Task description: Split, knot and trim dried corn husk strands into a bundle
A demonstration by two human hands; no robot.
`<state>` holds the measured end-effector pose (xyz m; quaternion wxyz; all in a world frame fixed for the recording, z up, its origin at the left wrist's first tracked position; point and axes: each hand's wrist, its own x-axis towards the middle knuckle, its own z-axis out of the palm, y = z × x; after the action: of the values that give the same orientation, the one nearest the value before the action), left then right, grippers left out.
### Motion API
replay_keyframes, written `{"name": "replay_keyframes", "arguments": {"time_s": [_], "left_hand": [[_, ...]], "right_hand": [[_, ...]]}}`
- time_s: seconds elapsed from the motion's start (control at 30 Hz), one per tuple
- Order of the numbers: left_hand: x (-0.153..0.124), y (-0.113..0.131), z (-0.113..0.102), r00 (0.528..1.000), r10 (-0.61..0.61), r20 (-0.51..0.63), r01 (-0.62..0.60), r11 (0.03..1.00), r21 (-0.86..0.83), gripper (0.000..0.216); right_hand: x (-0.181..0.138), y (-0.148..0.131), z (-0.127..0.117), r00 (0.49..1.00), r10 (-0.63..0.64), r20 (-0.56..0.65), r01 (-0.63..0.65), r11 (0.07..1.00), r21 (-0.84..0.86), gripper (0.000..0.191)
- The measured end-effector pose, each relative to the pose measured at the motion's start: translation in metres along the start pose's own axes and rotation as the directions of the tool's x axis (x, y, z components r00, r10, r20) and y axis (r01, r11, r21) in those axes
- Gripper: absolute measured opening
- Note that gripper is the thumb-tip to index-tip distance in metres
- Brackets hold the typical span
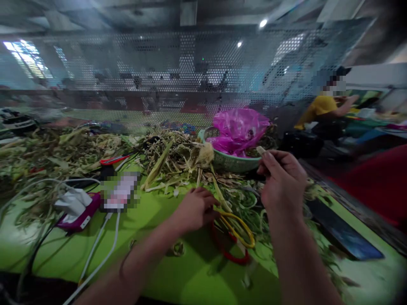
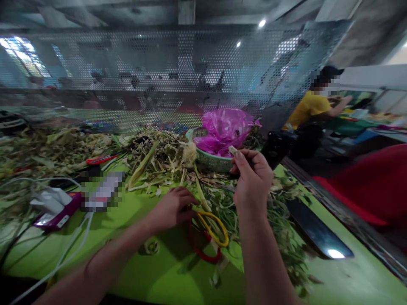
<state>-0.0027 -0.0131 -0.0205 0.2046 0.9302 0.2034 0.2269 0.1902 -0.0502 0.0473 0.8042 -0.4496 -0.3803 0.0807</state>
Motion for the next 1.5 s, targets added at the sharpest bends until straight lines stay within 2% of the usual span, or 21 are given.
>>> {"name": "replay_keyframes", "arguments": {"time_s": [0.07, 0.1, 0.2, 0.27, 0.3, 0.43, 0.57, 0.77, 0.87, 0.97, 1.07, 1.17, 1.37, 1.5], "left_hand": [[0.001, -0.015, -0.012, 0.987, -0.106, -0.122, 0.11, 0.993, 0.028, 0.023], [0.001, -0.024, -0.019, 0.965, -0.176, -0.193, 0.189, 0.981, 0.053, 0.021], [-0.003, -0.053, -0.039, 0.846, -0.355, -0.398, 0.413, 0.908, 0.067, 0.024], [-0.007, -0.068, -0.046, 0.8, -0.415, -0.433, 0.486, 0.872, 0.062, 0.033], [-0.008, -0.072, -0.046, 0.797, -0.428, -0.426, 0.501, 0.863, 0.071, 0.036], [-0.004, -0.073, -0.037, 0.823, -0.426, -0.375, 0.504, 0.853, 0.138, 0.041], [0.012, -0.067, -0.029, 0.828, -0.399, -0.395, 0.496, 0.849, 0.181, 0.03], [0.03, -0.066, -0.029, 0.846, -0.419, -0.329, 0.491, 0.853, 0.176, 0.018], [0.035, -0.06, -0.034, 0.845, -0.39, -0.366, 0.427, 0.904, 0.024, 0.015], [0.032, -0.047, -0.043, 0.849, -0.347, -0.398, 0.238, 0.924, -0.299, 0.014], [0.025, -0.032, -0.05, 0.865, -0.37, -0.339, 0.077, 0.766, -0.638, 0.02], [0.017, -0.022, -0.052, 0.877, -0.396, -0.273, 0.026, 0.606, -0.795, 0.023], [0.006, -0.014, -0.046, 0.878, -0.472, -0.083, 0.095, 0.34, -0.936, 0.027], [-0.002, -0.014, -0.04, 0.886, -0.463, 0.034, 0.128, 0.174, -0.976, 0.024]], "right_hand": [[-0.001, 0.001, 0.001, 1.0, 0.009, -0.004, -0.009, 1.0, 0.005, 0.009], [-0.001, 0.001, 0.002, 1.0, 0.007, -0.005, -0.006, 1.0, 0.011, 0.009], [-0.002, 0.002, 0.003, 1.0, 0.002, 0.009, -0.002, 1.0, 0.022, 0.005], [-0.002, 0.004, 0.003, 1.0, 0.017, 0.01, -0.017, 1.0, 0.023, 0.005], [-0.002, 0.004, 0.003, 0.999, 0.031, 0.01, -0.031, 0.999, 0.021, 0.006], [-0.002, 0.009, 0.004, 0.997, 0.077, 0.026, -0.077, 0.997, 0.0, 0.011], [-0.006, 0.012, 0.008, 0.99, 0.114, 0.083, -0.111, 0.993, -0.039, 0.014], [-0.018, 0.021, 0.016, 0.96, 0.172, 0.219, -0.144, 0.98, -0.139, 0.018], [-0.026, 0.023, 0.02, 0.928, 0.23, 0.293, -0.18, 0.965, -0.189, 0.022], [-0.033, 0.022, 0.025, 0.885, 0.3, 0.355, -0.241, 0.949, -0.201, 0.024], [-0.04, 0.017, 0.03, 0.855, 0.321, 0.407, -0.267, 0.946, -0.185, 0.021], [-0.047, 0.011, 0.035, 0.838, 0.333, 0.433, -0.285, 0.943, -0.174, 0.02], [-0.056, 0.008, 0.042, 0.808, 0.397, 0.436, -0.336, 0.918, -0.212, 0.023], [-0.061, 0.015, 0.043, 0.794, 0.431, 0.429, -0.357, 0.902, -0.244, 0.024]]}}
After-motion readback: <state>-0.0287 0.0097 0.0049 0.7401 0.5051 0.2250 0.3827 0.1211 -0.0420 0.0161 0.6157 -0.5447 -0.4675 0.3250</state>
